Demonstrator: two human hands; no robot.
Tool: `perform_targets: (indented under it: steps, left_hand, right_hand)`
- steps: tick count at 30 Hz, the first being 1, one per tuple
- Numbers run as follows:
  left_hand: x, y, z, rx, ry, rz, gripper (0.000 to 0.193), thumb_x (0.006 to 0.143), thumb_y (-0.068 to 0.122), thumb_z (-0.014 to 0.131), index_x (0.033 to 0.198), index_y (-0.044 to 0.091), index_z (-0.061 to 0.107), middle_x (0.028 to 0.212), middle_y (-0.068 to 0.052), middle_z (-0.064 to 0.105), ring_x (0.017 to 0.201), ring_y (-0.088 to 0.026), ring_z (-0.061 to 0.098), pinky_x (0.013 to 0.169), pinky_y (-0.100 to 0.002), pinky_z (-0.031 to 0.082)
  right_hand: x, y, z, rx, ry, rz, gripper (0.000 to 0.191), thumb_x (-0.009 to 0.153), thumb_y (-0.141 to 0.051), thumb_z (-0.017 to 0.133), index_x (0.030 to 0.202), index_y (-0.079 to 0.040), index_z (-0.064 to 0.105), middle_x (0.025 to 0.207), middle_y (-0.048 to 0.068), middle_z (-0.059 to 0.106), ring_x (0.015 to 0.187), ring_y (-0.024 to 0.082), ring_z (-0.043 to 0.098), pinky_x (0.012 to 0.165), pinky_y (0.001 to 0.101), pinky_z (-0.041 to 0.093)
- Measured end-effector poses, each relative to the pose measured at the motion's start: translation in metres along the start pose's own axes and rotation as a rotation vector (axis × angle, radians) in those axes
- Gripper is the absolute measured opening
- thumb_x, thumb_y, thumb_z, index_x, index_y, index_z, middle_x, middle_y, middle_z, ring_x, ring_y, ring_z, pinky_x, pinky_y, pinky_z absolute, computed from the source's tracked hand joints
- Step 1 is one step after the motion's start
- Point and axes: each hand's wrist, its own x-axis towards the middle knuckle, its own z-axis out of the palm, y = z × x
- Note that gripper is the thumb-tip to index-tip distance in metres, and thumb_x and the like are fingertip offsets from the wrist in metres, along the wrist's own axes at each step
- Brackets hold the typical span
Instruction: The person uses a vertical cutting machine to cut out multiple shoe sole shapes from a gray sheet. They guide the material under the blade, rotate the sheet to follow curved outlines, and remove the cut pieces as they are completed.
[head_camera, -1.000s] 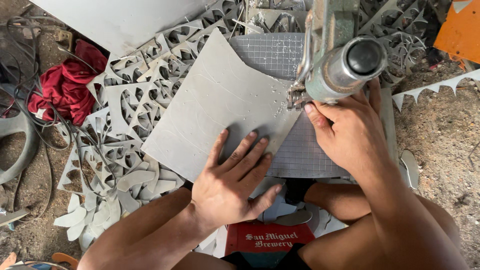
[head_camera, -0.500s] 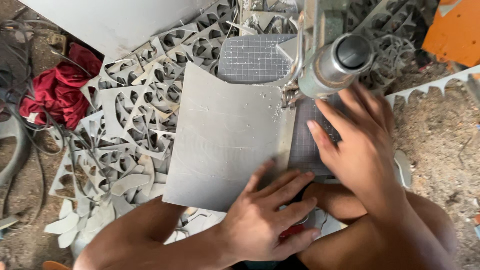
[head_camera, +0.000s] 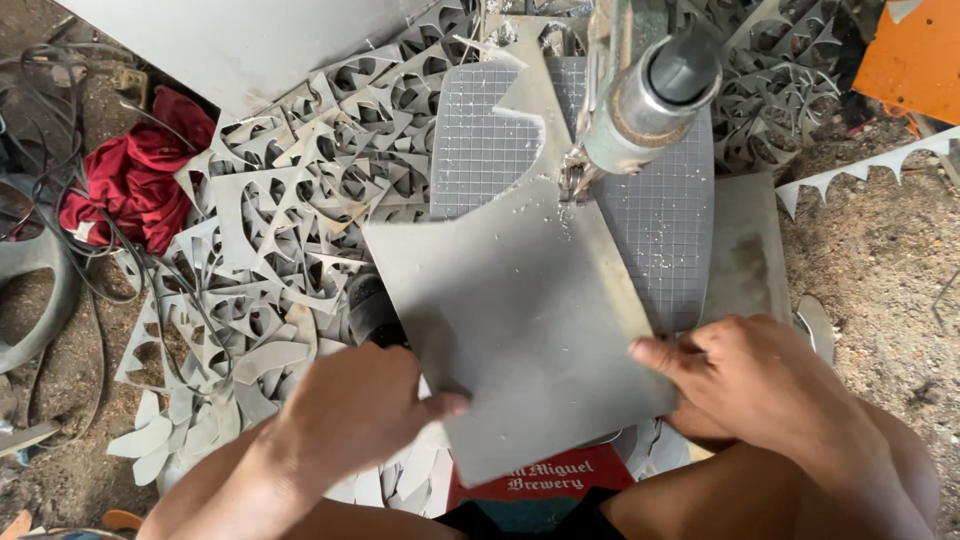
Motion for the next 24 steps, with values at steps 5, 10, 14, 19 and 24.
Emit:
perform_targets:
  steps: [5, 10, 14, 19, 24]
  left_hand:
    - [-0.002, 0.002, 0.005, 0.076, -0.019, 0.236, 0.067, 0.092, 0.064, 0.057, 0.072, 0.002, 0.072, 0.059, -0.014, 0.065, 0.059, -0.031, 0.071, 0.057, -0.042, 0.057]
    - [0.009, -0.018, -0.002, -0.016, 0.369, 0.270, 0.054, 0.101, 0.059, 0.049, 0.097, 0.010, 0.073, 0.078, -0.009, 0.074, 0.068, -0.025, 0.074, 0.067, -0.040, 0.061]
    - [0.042, -0.010, -0.004, 0.088, 1.149, 0.675, 0.053, 0.107, 0.045, 0.052, 0.131, -0.001, 0.065, 0.135, -0.024, 0.068, 0.123, -0.037, 0.069, 0.105, -0.053, 0.056]
    - [0.066, 0.024, 0.030, 0.092, 1.120, 0.547, 0.069, 0.098, 0.042, 0.055, 0.140, -0.013, 0.053, 0.153, -0.032, 0.045, 0.147, -0.043, 0.042, 0.112, -0.078, 0.024]
    - [0.073, 0.020, 0.035, 0.045, 1.112, 0.534, 0.075, 0.088, 0.043, 0.063, 0.137, -0.013, 0.054, 0.152, -0.030, 0.047, 0.147, -0.040, 0.040, 0.111, -0.082, 0.014]
  right_hand:
    - [0.031, 0.030, 0.005, 0.003, -0.121, -0.204, 0.045, 0.091, -0.054, 0.061, 0.098, -0.015, 0.081, 0.062, 0.014, 0.069, 0.052, 0.022, 0.064, 0.054, 0.0379, 0.053]
    - [0.043, 0.062, 0.000, 0.384, -0.050, -0.205, 0.053, 0.096, -0.058, 0.061, 0.106, -0.013, 0.087, 0.077, 0.000, 0.076, 0.064, 0.013, 0.067, 0.059, 0.0328, 0.056]
    - [0.038, 0.076, -0.015, 0.400, 0.024, 0.092, 0.045, 0.094, -0.046, 0.070, 0.102, -0.005, 0.084, 0.073, 0.011, 0.066, 0.060, 0.021, 0.063, 0.057, 0.0381, 0.055]
    - [0.029, 0.049, 0.005, 0.788, 0.427, 0.065, 0.030, 0.102, -0.031, 0.066, 0.106, -0.002, 0.068, 0.085, 0.010, 0.065, 0.077, 0.017, 0.055, 0.070, 0.0339, 0.047]
    - [0.050, 0.017, 0.049, 1.347, 0.889, -0.342, 0.023, 0.109, -0.012, 0.072, 0.124, -0.009, 0.055, 0.116, 0.004, 0.066, 0.114, 0.011, 0.061, 0.102, 0.0254, 0.050]
